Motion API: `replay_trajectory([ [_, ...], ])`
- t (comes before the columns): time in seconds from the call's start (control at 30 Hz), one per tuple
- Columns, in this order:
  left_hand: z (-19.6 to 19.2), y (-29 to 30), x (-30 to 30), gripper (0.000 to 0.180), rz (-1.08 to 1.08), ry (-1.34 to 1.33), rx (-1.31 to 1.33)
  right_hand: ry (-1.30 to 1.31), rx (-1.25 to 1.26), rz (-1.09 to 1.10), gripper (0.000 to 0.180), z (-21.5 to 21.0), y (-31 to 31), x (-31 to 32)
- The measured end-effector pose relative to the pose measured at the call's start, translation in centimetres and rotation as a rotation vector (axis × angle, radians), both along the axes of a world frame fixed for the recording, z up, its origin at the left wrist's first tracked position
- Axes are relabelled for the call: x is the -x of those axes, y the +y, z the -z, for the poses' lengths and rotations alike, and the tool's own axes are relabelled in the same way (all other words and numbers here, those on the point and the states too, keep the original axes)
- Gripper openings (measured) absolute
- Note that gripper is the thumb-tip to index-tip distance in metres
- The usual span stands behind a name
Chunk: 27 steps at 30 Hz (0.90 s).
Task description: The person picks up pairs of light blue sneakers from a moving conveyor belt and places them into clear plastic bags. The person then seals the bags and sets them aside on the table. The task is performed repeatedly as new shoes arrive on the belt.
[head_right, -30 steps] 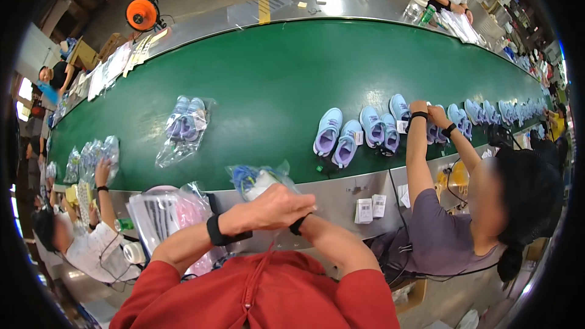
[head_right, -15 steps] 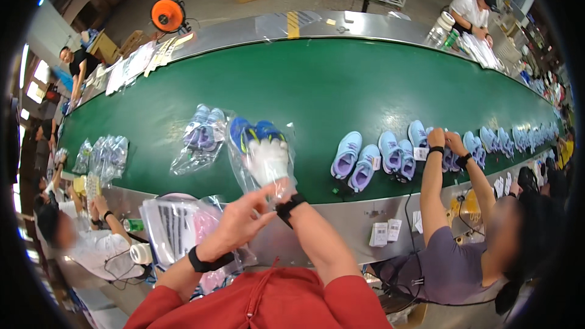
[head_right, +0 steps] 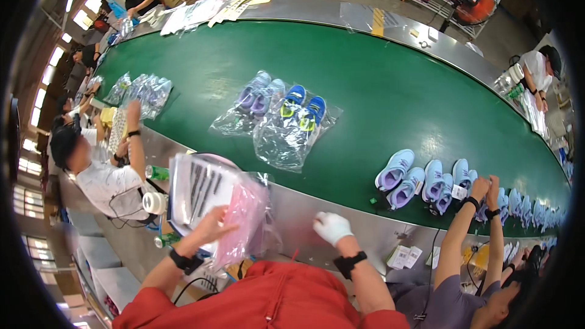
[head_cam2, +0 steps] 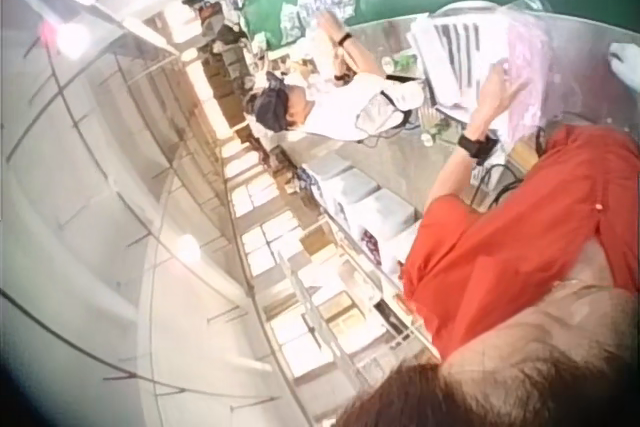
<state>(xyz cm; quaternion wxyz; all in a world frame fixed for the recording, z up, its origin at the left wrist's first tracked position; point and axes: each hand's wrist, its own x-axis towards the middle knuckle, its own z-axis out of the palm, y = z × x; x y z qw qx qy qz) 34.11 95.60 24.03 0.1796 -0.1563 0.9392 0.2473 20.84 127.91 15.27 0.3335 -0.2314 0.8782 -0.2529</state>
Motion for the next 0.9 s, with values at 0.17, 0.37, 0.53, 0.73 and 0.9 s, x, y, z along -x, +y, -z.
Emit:
replay_trajectory([
  [0.17, 2.7, 2.1, -1.3, 0.07, -0.087, 0.207, -0.075, 0.017, -0.001, 0.119, 0.026, -0.5, 3.2, -0.6],
  [0.37, 2.8, -0.3, -3.7, 0.064, -0.541, 0.413, -0.056, -0.069, 0.033, 0.093, 0.028, -2.6, 3.3, -2.3],
  [0.53, 2.5, 2.6, -3.6, 0.06, -0.445, 0.105, -0.189, -0.105, 0.065, -0.023, 0.025, -2.4, 3.8, -4.3],
  [0.73, 2.6, 4.6, -4.0, 0.04, -0.432, 0.362, -0.136, -0.064, 0.07, 0.005, 0.024, -3.3, 4.5, -3.8],
  [0.9, 3.5, 4.6, -3.8, 0.027, -0.542, 0.199, -0.444, -0.058, 0.06, -0.009, 0.024, -3.1, 5.0, -4.3],
])
